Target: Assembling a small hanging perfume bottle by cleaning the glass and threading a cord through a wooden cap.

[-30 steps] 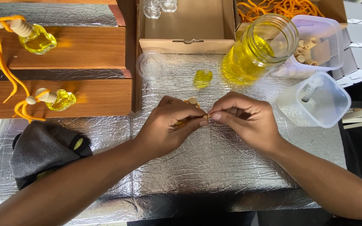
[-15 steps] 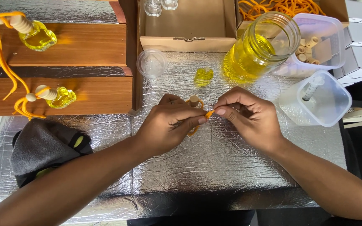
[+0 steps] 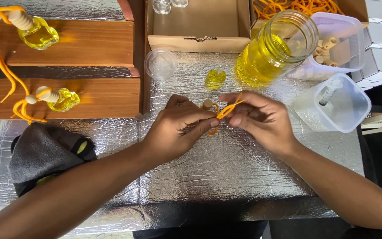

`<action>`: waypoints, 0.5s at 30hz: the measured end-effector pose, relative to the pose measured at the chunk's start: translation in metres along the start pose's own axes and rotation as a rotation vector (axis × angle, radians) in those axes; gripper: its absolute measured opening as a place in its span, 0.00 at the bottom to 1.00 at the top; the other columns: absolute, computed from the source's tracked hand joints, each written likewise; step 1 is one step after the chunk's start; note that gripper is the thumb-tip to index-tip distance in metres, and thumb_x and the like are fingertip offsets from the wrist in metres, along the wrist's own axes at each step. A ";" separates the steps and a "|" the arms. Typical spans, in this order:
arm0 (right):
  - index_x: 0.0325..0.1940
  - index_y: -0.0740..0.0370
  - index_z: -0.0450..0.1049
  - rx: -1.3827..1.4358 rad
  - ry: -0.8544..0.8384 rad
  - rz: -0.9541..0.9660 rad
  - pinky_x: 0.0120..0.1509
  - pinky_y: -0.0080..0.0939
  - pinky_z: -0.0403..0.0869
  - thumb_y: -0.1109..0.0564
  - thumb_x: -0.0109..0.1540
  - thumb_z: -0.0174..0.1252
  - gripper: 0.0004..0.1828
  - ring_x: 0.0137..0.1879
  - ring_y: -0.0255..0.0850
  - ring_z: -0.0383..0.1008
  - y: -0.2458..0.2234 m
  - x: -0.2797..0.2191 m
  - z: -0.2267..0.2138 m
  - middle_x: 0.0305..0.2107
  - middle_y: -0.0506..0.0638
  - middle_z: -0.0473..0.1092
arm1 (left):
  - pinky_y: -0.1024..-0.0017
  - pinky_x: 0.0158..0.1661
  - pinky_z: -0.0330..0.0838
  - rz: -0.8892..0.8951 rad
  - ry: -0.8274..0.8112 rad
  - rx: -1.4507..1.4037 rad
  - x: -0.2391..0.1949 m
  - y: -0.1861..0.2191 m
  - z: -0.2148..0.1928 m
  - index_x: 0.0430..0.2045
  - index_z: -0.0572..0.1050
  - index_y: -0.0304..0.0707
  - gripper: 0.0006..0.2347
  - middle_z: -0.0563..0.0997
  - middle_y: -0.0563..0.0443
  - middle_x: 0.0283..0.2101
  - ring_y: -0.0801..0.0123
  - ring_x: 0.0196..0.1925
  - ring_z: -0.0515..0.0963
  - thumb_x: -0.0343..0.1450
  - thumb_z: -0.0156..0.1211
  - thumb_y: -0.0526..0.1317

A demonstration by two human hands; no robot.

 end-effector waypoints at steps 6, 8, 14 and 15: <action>0.45 0.74 0.80 -0.141 -0.061 -0.054 0.46 0.43 0.81 0.70 0.55 0.69 0.14 0.39 0.44 0.80 -0.015 0.001 0.018 0.35 0.63 0.78 | 0.58 0.48 0.68 0.038 -0.011 -0.005 0.004 0.008 -0.002 0.35 0.83 0.43 0.04 0.84 0.51 0.25 0.59 0.30 0.84 0.72 0.64 0.32; 0.43 0.73 0.80 -0.183 -0.045 -0.085 0.46 0.42 0.80 0.70 0.56 0.68 0.11 0.39 0.43 0.80 -0.015 0.003 0.014 0.34 0.62 0.78 | 0.60 0.49 0.68 0.063 -0.021 0.016 0.000 0.003 0.002 0.35 0.82 0.44 0.04 0.83 0.52 0.25 0.60 0.32 0.84 0.72 0.65 0.33; 0.37 0.71 0.81 -0.248 0.008 -0.083 0.41 0.40 0.79 0.69 0.59 0.66 0.03 0.33 0.42 0.77 -0.022 0.003 0.010 0.30 0.61 0.76 | 0.61 0.51 0.67 0.079 -0.048 0.023 -0.003 -0.003 0.005 0.37 0.83 0.47 0.05 0.83 0.55 0.25 0.62 0.33 0.85 0.72 0.65 0.34; 0.37 0.71 0.80 -0.216 0.040 -0.064 0.37 0.39 0.80 0.69 0.60 0.65 0.03 0.30 0.41 0.75 -0.022 0.003 0.008 0.30 0.62 0.76 | 0.61 0.52 0.66 0.082 -0.057 0.010 -0.003 -0.005 0.005 0.38 0.83 0.47 0.05 0.83 0.55 0.25 0.63 0.33 0.84 0.72 0.65 0.34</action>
Point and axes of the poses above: each hand's wrist, its own x-axis towards the middle knuckle, its own z-axis out of the palm, y = z × x, the point moved 2 cm from there along x, towards the middle knuckle
